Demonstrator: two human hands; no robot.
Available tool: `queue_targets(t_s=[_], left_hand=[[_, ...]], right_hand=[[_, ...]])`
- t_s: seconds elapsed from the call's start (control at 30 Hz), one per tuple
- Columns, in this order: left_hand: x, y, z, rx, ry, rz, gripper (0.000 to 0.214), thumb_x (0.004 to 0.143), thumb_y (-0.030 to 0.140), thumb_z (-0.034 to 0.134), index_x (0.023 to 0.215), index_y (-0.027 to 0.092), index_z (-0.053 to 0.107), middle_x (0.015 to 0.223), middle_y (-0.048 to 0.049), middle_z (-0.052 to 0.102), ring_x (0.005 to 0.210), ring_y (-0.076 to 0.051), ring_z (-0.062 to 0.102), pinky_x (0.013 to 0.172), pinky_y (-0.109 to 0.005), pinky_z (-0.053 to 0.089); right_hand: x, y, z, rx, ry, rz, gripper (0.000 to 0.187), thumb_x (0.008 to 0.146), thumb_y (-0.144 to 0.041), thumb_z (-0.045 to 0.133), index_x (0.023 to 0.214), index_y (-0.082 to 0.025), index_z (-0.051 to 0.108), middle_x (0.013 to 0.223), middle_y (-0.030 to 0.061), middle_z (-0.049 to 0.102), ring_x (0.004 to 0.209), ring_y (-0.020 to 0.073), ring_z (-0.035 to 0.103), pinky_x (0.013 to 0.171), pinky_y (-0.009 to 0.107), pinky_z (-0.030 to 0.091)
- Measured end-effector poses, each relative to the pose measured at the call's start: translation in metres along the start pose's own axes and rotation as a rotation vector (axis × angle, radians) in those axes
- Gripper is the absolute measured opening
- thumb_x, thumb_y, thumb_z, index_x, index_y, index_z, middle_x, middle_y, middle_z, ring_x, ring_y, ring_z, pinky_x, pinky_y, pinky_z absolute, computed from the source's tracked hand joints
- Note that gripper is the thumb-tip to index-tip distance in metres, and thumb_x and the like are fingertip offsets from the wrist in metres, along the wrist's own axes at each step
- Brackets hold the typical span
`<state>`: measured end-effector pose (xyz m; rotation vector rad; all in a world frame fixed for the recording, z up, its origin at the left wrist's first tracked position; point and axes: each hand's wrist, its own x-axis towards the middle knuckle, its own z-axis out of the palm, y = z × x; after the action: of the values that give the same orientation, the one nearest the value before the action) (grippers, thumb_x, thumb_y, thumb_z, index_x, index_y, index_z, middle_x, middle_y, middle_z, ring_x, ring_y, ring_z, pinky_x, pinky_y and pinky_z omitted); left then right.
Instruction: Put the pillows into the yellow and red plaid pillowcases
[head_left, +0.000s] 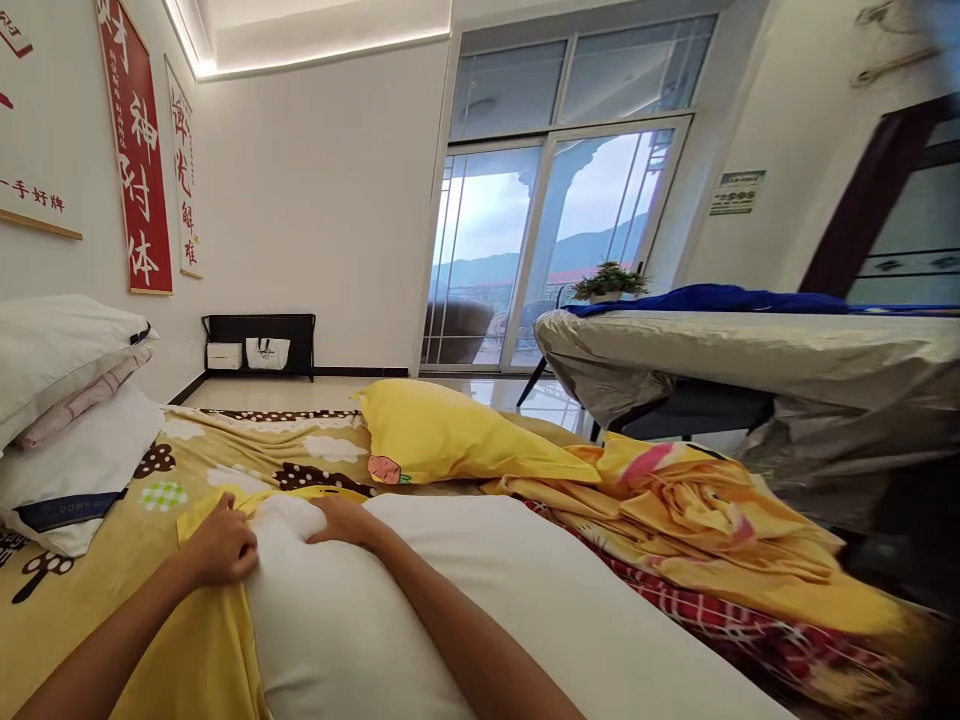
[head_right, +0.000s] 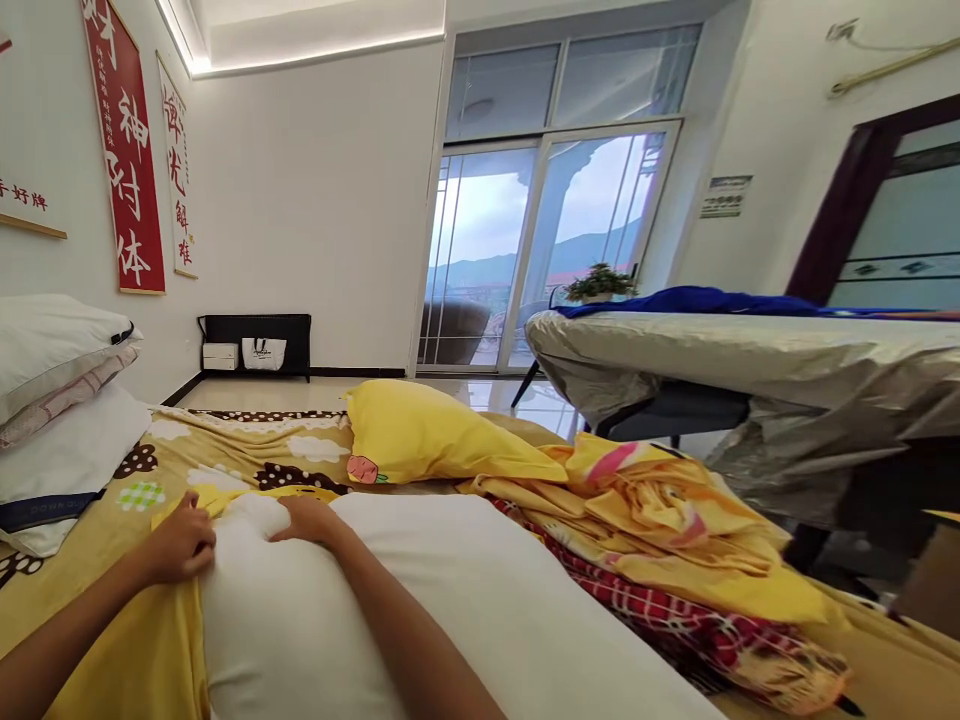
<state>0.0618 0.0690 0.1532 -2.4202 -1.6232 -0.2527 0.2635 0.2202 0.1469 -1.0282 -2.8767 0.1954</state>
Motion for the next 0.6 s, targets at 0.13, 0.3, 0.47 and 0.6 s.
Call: queue_targets(t_s=[0.13, 0.3, 0.47, 0.6], left_hand=[[0.039, -0.015, 0.013, 0.173, -0.101, -0.112, 0.021, 0.069, 0.020, 0.059, 0.088, 0.014, 0.066, 0.087, -0.0143, 0.068, 0.096, -0.028, 0.057, 0.100, -0.048, 0.027], [0.057, -0.020, 0.032, 0.243, -0.019, -0.298, 0.028, 0.077, 0.008, 0.051, 0.103, 0.011, 0.061, 0.108, -0.0211, 0.062, 0.110, -0.031, 0.053, 0.103, -0.051, 0.023], [0.083, -0.015, 0.008, 0.187, 0.084, -0.408, 0.030, 0.082, 0.004, 0.039, 0.100, 0.014, 0.061, 0.102, -0.0163, 0.065, 0.097, -0.028, 0.060, 0.089, -0.047, 0.038], [0.114, 0.021, -0.031, 0.123, 0.154, -0.385, 0.033, 0.075, 0.005, 0.046, 0.104, 0.016, 0.058, 0.095, -0.0123, 0.067, 0.086, -0.025, 0.063, 0.073, -0.034, 0.044]], right_hand=[[-0.018, -0.014, 0.002, -0.060, 0.075, 0.053, 0.060, 0.063, -0.054, 0.071, 0.114, -0.023, 0.063, 0.107, 0.0105, 0.069, 0.098, 0.0295, 0.063, 0.078, 0.036, 0.047], [-0.032, -0.034, 0.001, -0.188, 0.109, 0.037, 0.049, 0.067, -0.051, 0.068, 0.109, -0.025, 0.065, 0.099, 0.0086, 0.071, 0.092, 0.0276, 0.065, 0.073, 0.033, 0.047], [-0.044, -0.055, -0.012, -0.269, 0.132, -0.015, 0.030, 0.075, -0.034, 0.060, 0.102, -0.024, 0.066, 0.091, 0.0097, 0.071, 0.085, 0.0269, 0.066, 0.069, 0.032, 0.046], [-0.047, -0.077, -0.019, -0.341, 0.147, -0.146, 0.029, 0.076, -0.016, 0.050, 0.100, -0.020, 0.066, 0.084, 0.0094, 0.071, 0.075, 0.0245, 0.066, 0.065, 0.032, 0.046]])
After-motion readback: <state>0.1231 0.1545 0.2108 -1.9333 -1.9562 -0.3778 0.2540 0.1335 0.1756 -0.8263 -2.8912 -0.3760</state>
